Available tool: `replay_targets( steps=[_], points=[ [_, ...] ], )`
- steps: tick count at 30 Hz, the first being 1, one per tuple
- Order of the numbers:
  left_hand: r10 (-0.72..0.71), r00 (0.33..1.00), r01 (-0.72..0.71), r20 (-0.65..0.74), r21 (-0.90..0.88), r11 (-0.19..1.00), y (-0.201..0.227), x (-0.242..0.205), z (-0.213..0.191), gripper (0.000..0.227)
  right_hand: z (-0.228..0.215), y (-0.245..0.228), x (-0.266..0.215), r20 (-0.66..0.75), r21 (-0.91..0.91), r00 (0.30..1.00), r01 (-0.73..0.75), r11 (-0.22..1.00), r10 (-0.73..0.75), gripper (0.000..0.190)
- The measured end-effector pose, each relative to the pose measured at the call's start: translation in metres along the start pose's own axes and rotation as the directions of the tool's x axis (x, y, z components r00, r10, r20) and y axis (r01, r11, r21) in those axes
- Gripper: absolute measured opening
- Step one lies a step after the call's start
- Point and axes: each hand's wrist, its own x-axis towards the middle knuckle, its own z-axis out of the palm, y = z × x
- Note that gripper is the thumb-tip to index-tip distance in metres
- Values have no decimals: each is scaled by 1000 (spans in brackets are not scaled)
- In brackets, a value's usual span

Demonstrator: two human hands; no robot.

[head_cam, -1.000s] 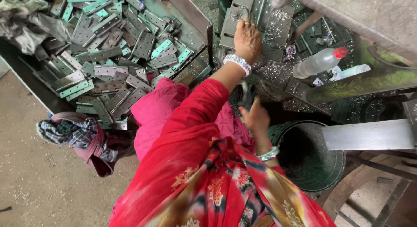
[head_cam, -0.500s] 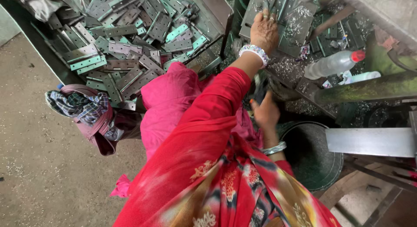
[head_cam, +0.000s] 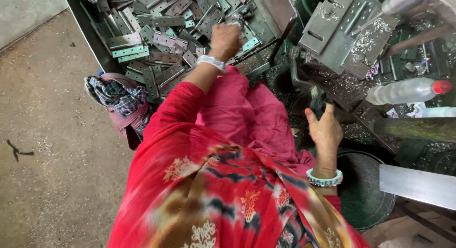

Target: The person operates a drill press to machine small metal plates. They pick plates from a bin, position them under the drill, activate the press, and then place the finished pieces into a container.

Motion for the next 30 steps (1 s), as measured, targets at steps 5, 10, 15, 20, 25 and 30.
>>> replay_targets(
  steps=[5,10,15,20,25,30],
  points=[
    [257,901,-164,-349,273,948,-48,-22,40,37,-11,-10,3,1,-122,1000,-5,992,5,76],
    [215,958,-186,-189,159,970,-51,-13,65,25,3,-11,-6,-8,-123,1000,11,992,-12,75],
    [103,962,-141,-252,-137,980,-48,-13,53,32,-4,-19,-18,3,-116,999,-46,992,47,76],
    [-33,953,-134,-300,-518,845,2,-24,-12,34,-38,-40,-27,-458,-139,867,146,979,-194,68],
    [198,980,-25,-26,-1000,-6,147,-78,-28,40,-48,-90,-23,-430,505,867,461,730,-250,66],
    [177,983,-62,-54,-997,37,204,-111,-10,33,-38,-70,-33,-528,302,781,539,786,-333,64]
  ],
)
